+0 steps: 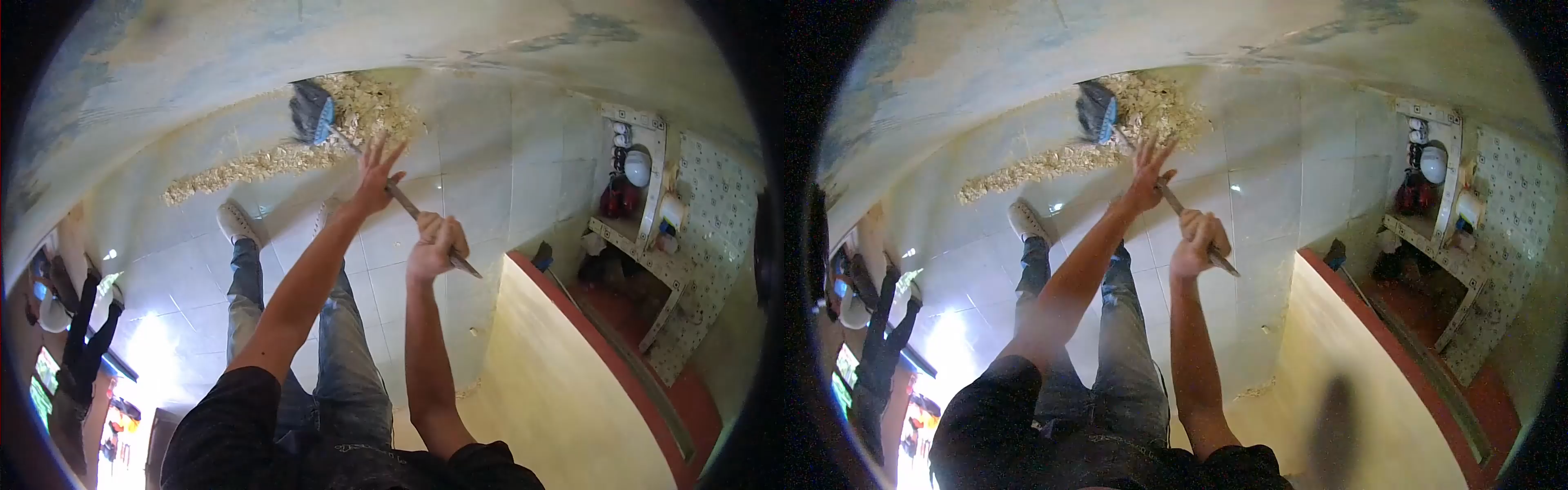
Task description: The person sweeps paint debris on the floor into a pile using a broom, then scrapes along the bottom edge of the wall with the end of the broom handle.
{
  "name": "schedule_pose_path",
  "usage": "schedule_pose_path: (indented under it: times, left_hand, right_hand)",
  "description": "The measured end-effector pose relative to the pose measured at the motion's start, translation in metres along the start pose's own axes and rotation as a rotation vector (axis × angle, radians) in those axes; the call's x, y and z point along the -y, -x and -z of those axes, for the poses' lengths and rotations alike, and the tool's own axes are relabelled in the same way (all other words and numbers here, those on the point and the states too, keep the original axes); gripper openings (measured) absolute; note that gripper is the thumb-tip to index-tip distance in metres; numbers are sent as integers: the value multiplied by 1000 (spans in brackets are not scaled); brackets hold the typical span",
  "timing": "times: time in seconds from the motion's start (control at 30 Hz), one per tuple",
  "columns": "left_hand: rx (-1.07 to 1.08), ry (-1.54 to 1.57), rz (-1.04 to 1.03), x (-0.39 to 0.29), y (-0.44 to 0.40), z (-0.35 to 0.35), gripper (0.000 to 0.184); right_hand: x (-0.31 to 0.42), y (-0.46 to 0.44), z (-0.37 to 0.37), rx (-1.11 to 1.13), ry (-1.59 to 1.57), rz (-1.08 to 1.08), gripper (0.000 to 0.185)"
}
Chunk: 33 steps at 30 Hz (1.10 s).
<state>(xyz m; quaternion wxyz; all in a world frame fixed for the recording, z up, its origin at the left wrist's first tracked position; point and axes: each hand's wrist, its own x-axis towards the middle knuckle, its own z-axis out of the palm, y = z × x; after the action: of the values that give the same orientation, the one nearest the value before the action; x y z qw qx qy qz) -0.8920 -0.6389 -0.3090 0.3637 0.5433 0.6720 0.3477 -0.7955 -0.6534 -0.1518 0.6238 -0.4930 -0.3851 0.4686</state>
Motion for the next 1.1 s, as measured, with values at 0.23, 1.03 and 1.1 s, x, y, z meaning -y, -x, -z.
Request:
schedule_pose_path:
  times: [0.23,1.03,1.1]
  left_hand:
    - [-35,163,-69,-43,-16,-23,67]
    - [-113,-85,26,-37,88,248,21]
    - [-182,-122,36,-5,112,286,22]
  right_hand:
    - [33,-23,10,-62,81,-5,39]
    - [104,77,-156,637,-239,30,41]
    - [86,98,-191,749,-357,57,40]
